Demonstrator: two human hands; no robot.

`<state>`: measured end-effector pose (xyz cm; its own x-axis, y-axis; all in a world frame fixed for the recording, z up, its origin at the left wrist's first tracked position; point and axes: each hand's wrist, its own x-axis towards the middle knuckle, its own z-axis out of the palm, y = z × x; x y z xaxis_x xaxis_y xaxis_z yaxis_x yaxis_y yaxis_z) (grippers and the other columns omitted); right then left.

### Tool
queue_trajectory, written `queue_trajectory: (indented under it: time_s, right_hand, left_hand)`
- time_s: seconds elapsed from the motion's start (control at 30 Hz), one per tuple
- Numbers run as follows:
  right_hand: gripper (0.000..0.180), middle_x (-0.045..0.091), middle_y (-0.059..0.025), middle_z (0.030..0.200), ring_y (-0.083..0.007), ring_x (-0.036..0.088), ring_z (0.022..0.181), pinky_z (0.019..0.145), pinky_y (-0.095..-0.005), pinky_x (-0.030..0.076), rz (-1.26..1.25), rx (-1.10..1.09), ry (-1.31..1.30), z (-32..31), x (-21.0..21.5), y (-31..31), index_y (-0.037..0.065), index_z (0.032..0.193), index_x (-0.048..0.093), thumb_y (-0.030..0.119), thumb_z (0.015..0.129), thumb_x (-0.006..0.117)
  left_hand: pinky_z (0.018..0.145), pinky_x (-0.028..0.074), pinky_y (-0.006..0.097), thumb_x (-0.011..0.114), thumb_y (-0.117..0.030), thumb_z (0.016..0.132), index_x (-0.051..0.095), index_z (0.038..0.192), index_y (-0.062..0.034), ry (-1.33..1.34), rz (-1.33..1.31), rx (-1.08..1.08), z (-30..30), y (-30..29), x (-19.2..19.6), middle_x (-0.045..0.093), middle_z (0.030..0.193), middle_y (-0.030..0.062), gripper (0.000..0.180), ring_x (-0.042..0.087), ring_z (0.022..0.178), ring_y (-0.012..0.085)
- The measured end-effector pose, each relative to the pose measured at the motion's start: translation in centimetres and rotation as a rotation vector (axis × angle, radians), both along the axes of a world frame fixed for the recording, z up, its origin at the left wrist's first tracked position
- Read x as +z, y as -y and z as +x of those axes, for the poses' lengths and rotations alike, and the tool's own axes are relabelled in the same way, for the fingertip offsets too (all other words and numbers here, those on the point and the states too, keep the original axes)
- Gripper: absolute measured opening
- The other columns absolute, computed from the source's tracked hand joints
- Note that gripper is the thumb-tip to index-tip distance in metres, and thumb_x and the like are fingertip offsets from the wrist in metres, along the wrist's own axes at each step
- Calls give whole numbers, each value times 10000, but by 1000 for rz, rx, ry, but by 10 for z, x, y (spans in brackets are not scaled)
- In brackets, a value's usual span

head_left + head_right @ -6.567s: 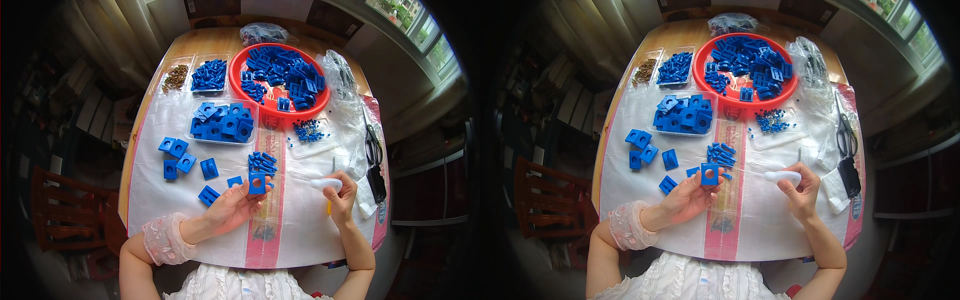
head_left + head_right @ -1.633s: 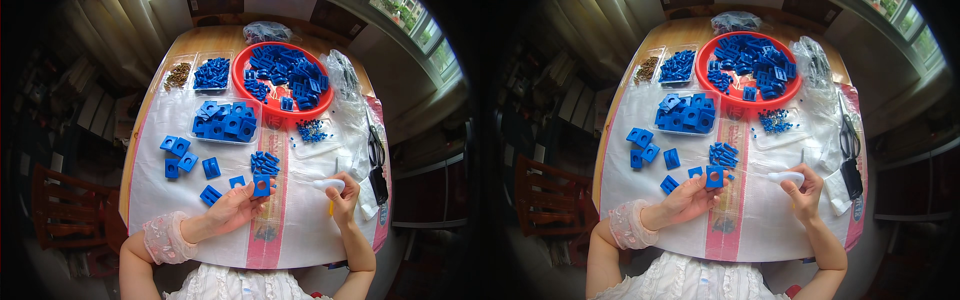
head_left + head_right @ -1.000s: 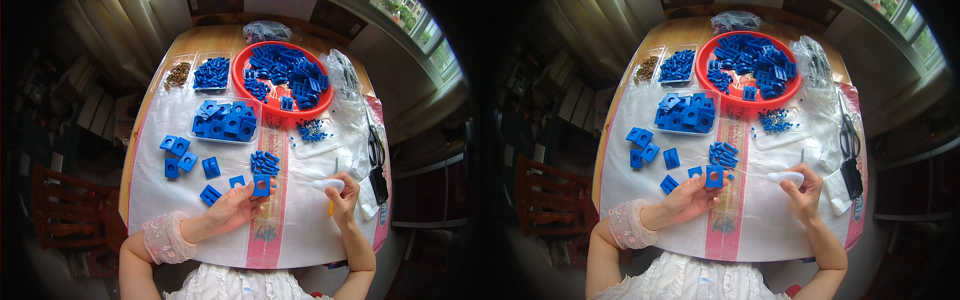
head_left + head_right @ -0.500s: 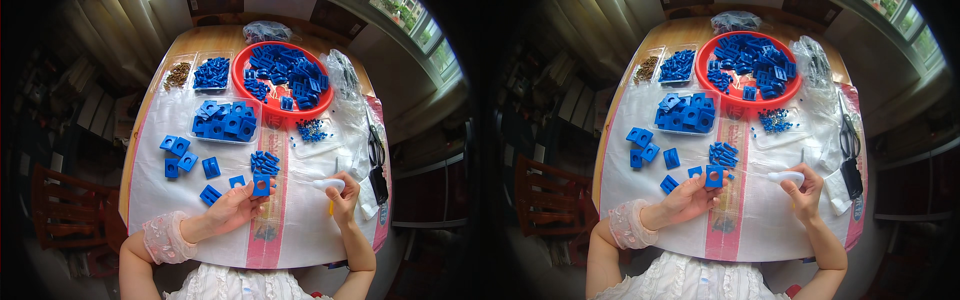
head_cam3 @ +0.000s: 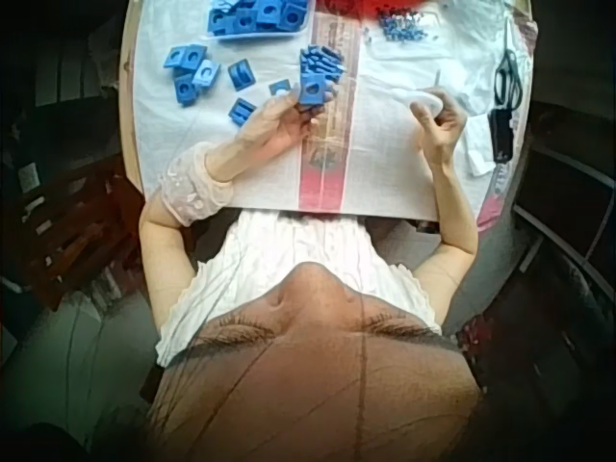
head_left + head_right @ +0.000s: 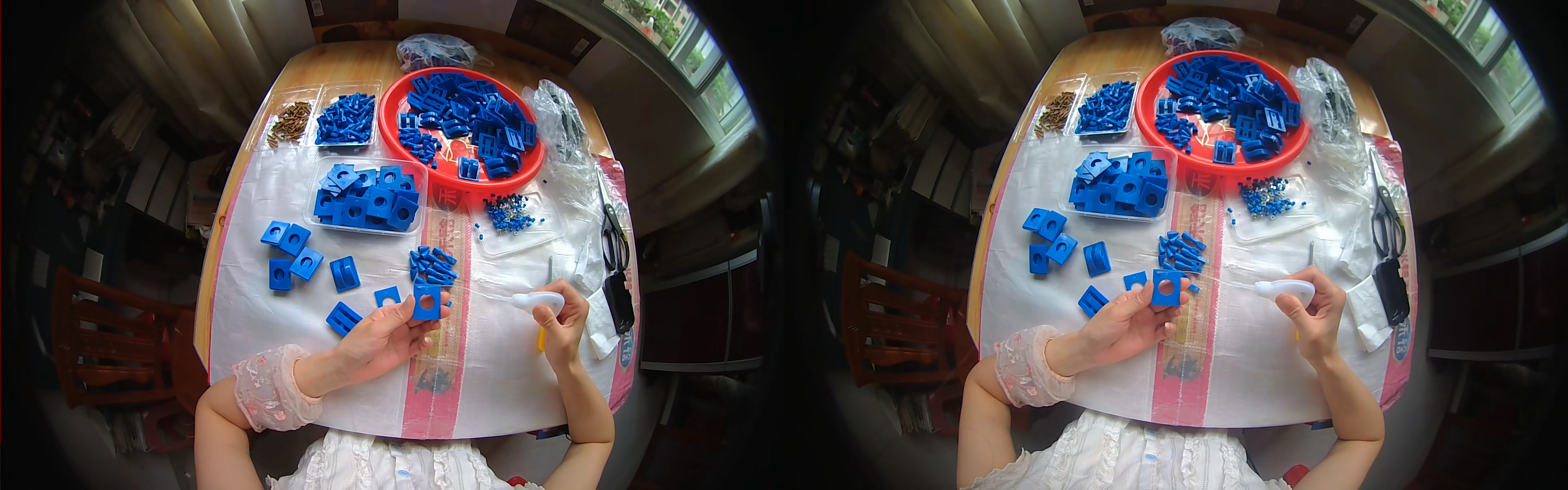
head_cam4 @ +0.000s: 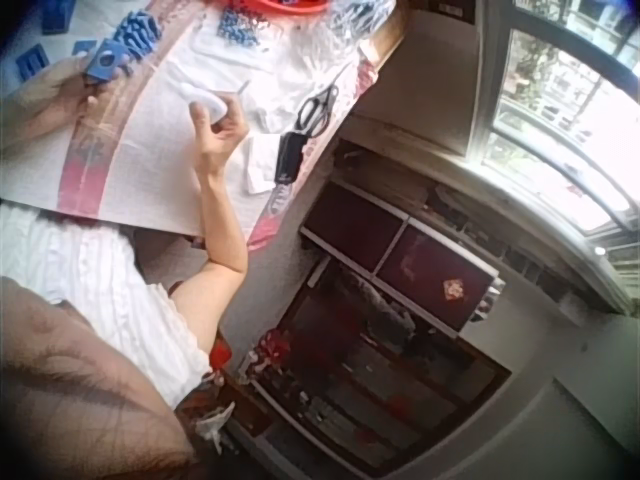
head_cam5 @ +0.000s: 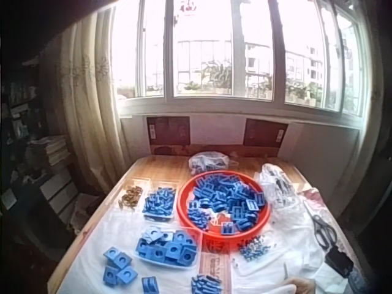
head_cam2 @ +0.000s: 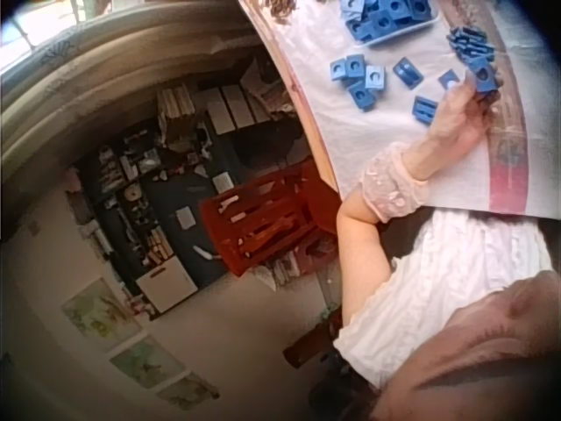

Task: Assembling blue plastic components using liquid adhesive and small blue pegs on a table.

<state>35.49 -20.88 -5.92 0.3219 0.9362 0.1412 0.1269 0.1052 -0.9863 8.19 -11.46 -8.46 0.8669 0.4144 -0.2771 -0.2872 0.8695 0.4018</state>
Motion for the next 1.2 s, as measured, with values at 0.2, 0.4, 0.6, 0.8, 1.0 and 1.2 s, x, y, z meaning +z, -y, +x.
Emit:
queue_trajectory:
  time_s: [0.2, 0.4, 0.6, 0.8, 1.0, 1.2]
  right_hand:
    - [257, 558, 44, 701, 6, 445, 601, 525, -162, 314, -14, 5, -3, 0, 3, 1, 7, 871, 616, 216, 842, 761]
    - [239, 560, 42, 707, 6, 447, 602, 525, -162, 316, 0, 8, 1, 1, 2, 1, 6, 873, 618, 195, 839, 761]
    - [245, 560, 43, 706, 7, 445, 601, 523, -163, 313, 2, 13, 7, 2, 0, 1, 8, 873, 617, 205, 841, 759]
    - [266, 558, 44, 706, 7, 441, 600, 519, -164, 310, -12, 5, 10, 2, 1, 1, 10, 871, 615, 229, 840, 763]
    - [272, 557, 45, 706, 6, 442, 601, 519, -165, 310, -8, 5, 3, 1, 1, 1, 9, 873, 612, 232, 840, 764]
    - [266, 556, 45, 704, 5, 444, 602, 521, -165, 311, -16, 8, 2, 2, 0, 1, 9, 872, 612, 225, 840, 763]
  left_hand:
    - [838, 416, 261, 493, -398, 999, 524, 1335, -122, -1, 1, 3, 0, 0, 0, 566, 1278, 2, 437, 493, 1103, 111]
    - [845, 425, 282, 494, -391, 996, 482, 1366, -86, -15, -12, 16, 1, 1, 2, 573, 1225, 22, 480, 488, 1069, 128]
    - [830, 418, 263, 495, -397, 998, 526, 1333, -125, -14, -1, 6, 1, 0, 2, 565, 1286, -1, 433, 492, 1100, 112]
    - [833, 415, 263, 497, -400, 996, 523, 1336, -125, -5, 4, -7, 0, -1, 1, 568, 1283, -1, 438, 489, 1098, 112]
    - [840, 413, 263, 493, -399, 998, 513, 1348, -127, -14, -6, -8, 0, 0, 3, 568, 1284, 1, 444, 490, 1096, 113]
    - [845, 415, 266, 486, -395, 1002, 516, 1347, -125, -7, -3, -2, 0, 0, 2, 566, 1289, 4, 439, 490, 1097, 115]
